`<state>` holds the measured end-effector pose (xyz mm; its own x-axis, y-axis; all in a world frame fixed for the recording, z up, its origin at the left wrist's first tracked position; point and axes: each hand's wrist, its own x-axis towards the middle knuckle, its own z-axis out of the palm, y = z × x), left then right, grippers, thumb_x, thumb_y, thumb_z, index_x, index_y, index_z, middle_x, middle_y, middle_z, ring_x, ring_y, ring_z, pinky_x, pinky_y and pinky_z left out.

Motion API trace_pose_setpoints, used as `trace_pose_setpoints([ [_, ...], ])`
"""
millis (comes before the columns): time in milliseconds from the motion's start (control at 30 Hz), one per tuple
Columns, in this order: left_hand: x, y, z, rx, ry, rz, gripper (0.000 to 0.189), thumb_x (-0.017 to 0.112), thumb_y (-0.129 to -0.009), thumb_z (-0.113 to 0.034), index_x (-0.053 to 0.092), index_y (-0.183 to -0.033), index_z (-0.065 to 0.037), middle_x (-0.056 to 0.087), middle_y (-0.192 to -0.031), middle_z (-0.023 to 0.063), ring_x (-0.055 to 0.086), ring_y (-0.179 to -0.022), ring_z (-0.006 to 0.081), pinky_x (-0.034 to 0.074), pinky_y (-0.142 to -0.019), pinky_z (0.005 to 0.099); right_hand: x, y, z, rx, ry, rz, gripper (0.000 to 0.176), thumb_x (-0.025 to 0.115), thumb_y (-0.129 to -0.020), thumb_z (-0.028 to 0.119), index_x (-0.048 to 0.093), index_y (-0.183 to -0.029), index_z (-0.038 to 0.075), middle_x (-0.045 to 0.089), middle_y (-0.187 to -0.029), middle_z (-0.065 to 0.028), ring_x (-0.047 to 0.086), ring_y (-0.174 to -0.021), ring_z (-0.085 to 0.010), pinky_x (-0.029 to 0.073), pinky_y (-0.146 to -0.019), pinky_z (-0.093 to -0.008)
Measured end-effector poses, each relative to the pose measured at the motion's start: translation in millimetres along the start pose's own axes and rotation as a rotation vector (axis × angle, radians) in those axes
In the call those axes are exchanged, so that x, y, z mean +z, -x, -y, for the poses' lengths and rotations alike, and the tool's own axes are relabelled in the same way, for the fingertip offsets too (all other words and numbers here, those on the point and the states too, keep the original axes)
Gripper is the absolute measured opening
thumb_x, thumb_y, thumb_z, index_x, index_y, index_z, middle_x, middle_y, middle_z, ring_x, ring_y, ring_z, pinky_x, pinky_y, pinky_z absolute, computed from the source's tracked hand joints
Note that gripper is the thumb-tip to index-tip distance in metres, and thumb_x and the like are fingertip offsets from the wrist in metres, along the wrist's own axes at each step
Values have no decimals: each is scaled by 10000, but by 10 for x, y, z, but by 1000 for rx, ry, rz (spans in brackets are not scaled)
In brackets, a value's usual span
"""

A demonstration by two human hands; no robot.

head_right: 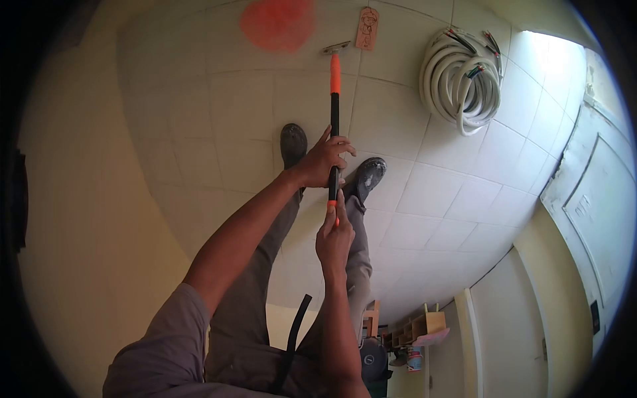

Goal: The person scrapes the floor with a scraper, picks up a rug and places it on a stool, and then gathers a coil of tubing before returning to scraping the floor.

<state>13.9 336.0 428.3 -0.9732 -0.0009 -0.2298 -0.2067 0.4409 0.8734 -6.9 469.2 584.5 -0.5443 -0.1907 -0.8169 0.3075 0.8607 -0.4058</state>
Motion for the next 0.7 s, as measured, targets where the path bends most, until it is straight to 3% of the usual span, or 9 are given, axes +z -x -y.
trace_pose_setpoints([
  [100, -40, -9, -48, -1, 8, 12, 282, 879, -595, -212, 621, -606, -98, 619, -1256, 25, 469, -1373, 266, 129, -1258, 653, 3, 107, 27, 32, -63, -22, 435, 456, -1092, 205, 510, -1488, 33, 639, -814, -314, 654, -630, -343, 495, -629, -435],
  [233, -61, -15, -16, 2, 17, 46, 289, 887, -604, -213, 625, -609, -93, 617, -1263, 23, 463, -1382, 266, 129, -1260, 654, 57, 91, -66, -110, -17, -102, 438, 454, -1094, 211, 508, -1490, 33, 640, -815, -313, 649, -622, -342, 496, -630, -438],
  [333, -56, -57, 3, -8, -35, 21, 157, 812, -662, -168, 662, -645, -126, 620, -1276, 5, 445, -1399, 222, 109, -1266, 647, 6, 41, -7, -59, -2, -66, 438, 453, -1095, 215, 506, -1489, 30, 644, -838, -321, 652, -641, -350, 502, -645, -429],
  [400, -50, 8, -58, -19, 6, 45, 164, 822, -658, -176, 667, -647, -126, 620, -1265, 4, 448, -1394, 223, 115, -1261, 652, -19, 134, 22, 37, -20, -11, 438, 453, -1096, 216, 506, -1487, 27, 645, -858, -327, 644, -652, -356, 505, -654, -422],
  [500, -10, 50, -56, -15, 20, 39, 190, 838, -649, -191, 664, -640, -116, 617, -1265, 13, 447, -1395, 237, 123, -1261, 652, 58, 118, -112, 7, -31, -30, 438, 457, -1094, 216, 506, -1489, 32, 646, -879, -331, 622, -657, -361, 505, -663, -419],
  [600, -44, -29, 12, -20, -23, 20, 281, 890, -622, -227, 639, -621, -100, 611, -1287, 30, 440, -1410, 271, 130, -1262, 655, 24, -64, -21, -67, -38, -19, 441, 458, -1096, 226, 505, -1495, 44, 652, -885, -325, 604, -649, -356, 503, -664, -418],
  [700, -18, -33, -18, -38, -42, 52, 285, 890, -635, -232, 634, -620, -108, 609, -1301, 26, 437, -1415, 271, 131, -1262, 654, 29, 56, -155, -58, -74, -51, 461, 443, -1092, 228, 510, -1485, -3, 630, -811, -150, 506, -616, -161, 462, -589, -333],
])
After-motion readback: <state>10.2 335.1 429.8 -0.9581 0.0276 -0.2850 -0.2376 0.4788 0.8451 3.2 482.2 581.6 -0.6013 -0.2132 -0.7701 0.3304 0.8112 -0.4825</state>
